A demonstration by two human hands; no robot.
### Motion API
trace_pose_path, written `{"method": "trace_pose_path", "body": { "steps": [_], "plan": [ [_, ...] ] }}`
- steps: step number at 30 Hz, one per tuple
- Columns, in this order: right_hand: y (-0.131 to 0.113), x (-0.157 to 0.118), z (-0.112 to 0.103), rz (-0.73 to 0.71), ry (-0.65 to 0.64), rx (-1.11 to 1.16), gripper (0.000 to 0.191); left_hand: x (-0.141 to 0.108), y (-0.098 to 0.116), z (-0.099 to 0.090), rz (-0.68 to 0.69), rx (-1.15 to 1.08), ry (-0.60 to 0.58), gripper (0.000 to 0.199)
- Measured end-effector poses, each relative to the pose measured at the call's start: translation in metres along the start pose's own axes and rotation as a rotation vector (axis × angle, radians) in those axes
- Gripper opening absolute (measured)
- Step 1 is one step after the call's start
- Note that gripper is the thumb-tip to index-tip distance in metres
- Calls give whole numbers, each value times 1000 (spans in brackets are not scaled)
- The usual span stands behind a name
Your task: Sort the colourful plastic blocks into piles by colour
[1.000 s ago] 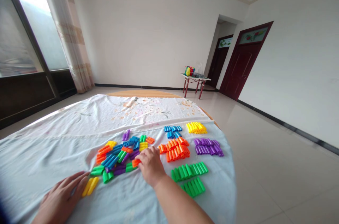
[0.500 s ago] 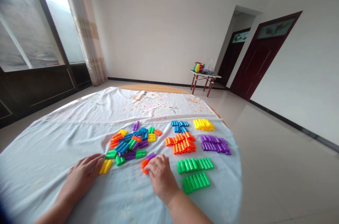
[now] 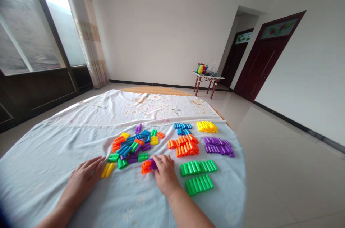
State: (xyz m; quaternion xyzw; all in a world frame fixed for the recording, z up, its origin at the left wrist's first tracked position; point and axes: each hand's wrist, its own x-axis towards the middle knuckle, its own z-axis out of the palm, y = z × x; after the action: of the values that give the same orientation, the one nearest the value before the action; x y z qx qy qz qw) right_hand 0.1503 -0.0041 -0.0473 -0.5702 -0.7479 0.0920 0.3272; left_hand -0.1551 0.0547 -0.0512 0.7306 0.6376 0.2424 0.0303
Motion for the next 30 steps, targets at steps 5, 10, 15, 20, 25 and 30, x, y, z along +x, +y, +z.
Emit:
{"method": "trace_pose_path", "body": {
  "steps": [5, 10, 15, 20, 25, 30],
  "plan": [
    [-11, -4, 6, 5, 27, 105, 43, -3, 9, -8, 81, 10, 173, 38],
    [-16, -7, 9, -50, 30, 157, 43, -18, 63, -10, 333, -166, 103, 39],
    [-17, -8, 7, -90, 21, 122, 48, -28, 104, 4, 278, -318, -156, 38],
    [-21, -10, 5, -100, 7, 56, 49, -29, 101, 10, 189, -402, -164, 29],
    [-16, -11, 10, -81, 102, 44, 52, -33, 92, 13, 98, -450, -95, 28],
    [-12, -11, 12, -142, 119, 16, 67, -36, 91, 15, 94, -434, -46, 30]
  ]
}}
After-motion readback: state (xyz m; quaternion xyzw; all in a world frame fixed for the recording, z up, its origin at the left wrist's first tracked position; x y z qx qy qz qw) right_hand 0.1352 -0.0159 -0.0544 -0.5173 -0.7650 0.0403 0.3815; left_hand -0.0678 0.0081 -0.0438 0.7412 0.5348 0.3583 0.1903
